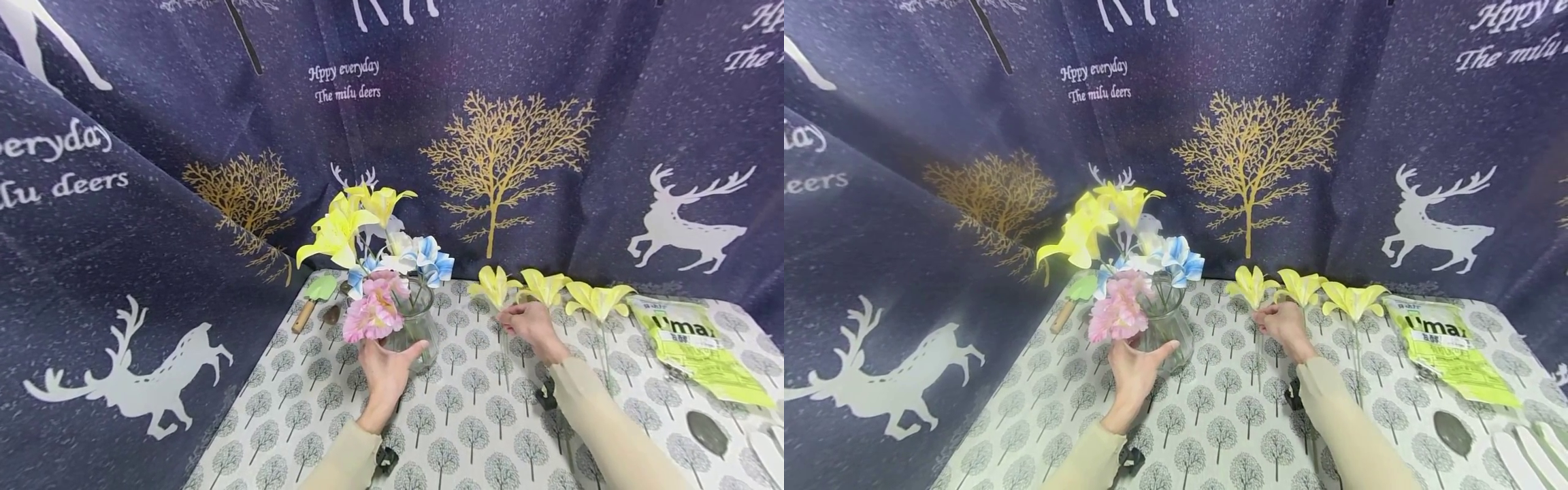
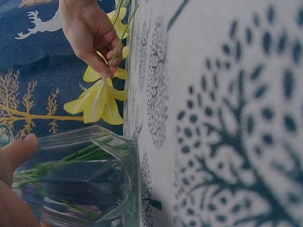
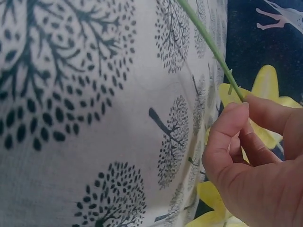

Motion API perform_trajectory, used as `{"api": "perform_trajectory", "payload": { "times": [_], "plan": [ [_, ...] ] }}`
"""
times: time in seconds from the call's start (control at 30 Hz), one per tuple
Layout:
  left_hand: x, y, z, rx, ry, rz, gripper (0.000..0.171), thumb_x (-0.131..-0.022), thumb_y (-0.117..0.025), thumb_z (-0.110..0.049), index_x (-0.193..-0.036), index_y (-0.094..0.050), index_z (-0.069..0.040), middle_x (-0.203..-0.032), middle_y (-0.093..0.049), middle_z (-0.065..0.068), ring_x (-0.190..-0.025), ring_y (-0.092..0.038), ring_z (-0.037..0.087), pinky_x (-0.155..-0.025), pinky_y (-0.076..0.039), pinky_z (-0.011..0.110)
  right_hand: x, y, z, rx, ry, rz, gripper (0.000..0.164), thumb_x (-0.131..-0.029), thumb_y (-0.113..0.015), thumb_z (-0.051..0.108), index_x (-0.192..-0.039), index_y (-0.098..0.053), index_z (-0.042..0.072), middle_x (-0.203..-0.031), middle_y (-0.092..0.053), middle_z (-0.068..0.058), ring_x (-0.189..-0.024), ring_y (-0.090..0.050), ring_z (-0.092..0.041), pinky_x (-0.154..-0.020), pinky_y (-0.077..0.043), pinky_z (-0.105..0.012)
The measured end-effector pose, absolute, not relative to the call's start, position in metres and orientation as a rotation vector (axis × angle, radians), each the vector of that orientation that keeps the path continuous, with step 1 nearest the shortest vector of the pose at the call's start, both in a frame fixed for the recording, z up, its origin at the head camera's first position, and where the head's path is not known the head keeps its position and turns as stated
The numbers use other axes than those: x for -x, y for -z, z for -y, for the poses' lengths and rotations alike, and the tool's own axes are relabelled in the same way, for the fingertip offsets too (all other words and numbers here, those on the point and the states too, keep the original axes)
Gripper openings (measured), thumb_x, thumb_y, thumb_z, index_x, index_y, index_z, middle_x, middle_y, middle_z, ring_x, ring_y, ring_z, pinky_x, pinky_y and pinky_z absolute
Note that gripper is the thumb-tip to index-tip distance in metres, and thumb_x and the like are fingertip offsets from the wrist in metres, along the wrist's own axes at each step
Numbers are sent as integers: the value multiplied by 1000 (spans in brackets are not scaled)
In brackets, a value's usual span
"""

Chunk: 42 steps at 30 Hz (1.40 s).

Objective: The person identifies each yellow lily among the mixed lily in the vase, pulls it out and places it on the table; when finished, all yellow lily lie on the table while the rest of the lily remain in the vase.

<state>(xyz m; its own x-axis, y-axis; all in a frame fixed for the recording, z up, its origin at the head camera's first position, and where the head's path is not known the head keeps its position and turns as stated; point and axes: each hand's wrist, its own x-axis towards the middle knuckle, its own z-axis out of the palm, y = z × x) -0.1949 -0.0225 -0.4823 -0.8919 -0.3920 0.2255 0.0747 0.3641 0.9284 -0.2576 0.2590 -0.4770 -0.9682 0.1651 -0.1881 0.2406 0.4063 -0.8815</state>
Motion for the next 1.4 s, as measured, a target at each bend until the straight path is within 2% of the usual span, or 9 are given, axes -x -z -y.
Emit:
{"api": "perform_trajectory", "payload": {
  "times": [0.23, 0.37, 0.57, 0.7, 0.8, 0.97, 1.13, 1.4],
  "plan": [
    [194, 483, 24, -266, 1547, 2201, 106, -49, -100, -40, -141, -49, -23, -139, -61, 5, -131, -56, 27, -115, -43, 50, 249, 468, -255, -335, 1626, -2591, 27, -95, -68, 16, -114, -72, -3, -102, -75, -15, -80, -69, -13, -75, -60, -29],
    [194, 483, 24, -271, 1568, 2198, 105, -50, -100, -39, -141, -49, -23, -139, -60, 4, -131, -55, 26, -116, -43, 49, 242, 456, -253, -331, 1690, -2608, 31, -95, -68, 17, -118, -70, -3, -103, -74, -10, -81, -70, -12, -79, -62, -29],
    [195, 485, 26, -273, 1575, 2194, 105, -48, -101, -36, -140, -50, -25, -138, -61, 2, -131, -55, 25, -116, -43, 48, 231, 419, -244, -296, 1753, -2715, 34, -94, -70, 23, -118, -71, 0, -86, -74, 6, -70, -66, 1, -70, -59, -19],
    [196, 485, 26, -287, 1568, 2202, 105, -48, -101, -37, -140, -50, -25, -138, -61, 3, -130, -56, 26, -115, -44, 48, 221, 386, -231, -221, 1776, -2814, 29, -92, -73, 28, -111, -75, 5, -74, -69, 14, -66, -65, -2, -63, -56, -23],
    [196, 485, 26, -290, 1570, 2202, 106, -48, -100, -37, -140, -50, -24, -138, -61, 4, -130, -56, 27, -115, -44, 48, 211, 361, -217, -142, 1815, -2845, 28, -91, -75, 31, -108, -76, 9, -78, -71, 11, -67, -65, -5, -60, -53, -25],
    [196, 484, 27, -274, 1561, 2204, 104, -49, -100, -37, -140, -50, -23, -138, -61, 5, -130, -57, 28, -114, -45, 50, 198, 329, -192, -36, 1848, -2861, 27, -90, -76, 31, -107, -77, 11, -93, -75, 2, -72, -63, -5, -62, -52, -22],
    [196, 483, 30, -241, 1556, 2201, 103, -49, -100, -35, -139, -51, -21, -138, -63, 5, -129, -58, 29, -113, -45, 51, 192, 313, -171, 83, 1849, -2869, 22, -90, -76, 28, -105, -78, 13, -94, -78, -2, -74, -66, -7, -64, -54, -21],
    [199, 480, 38, -176, 1601, 2201, 95, -50, -100, -28, -133, -57, -14, -132, -68, 7, -124, -64, 29, -109, -50, 47, 192, 298, -152, 226, 1869, -2823, 22, -91, -75, 24, -107, -78, 8, -99, -79, -9, -73, -69, -9, -64, -55, -21]
  ]
}}
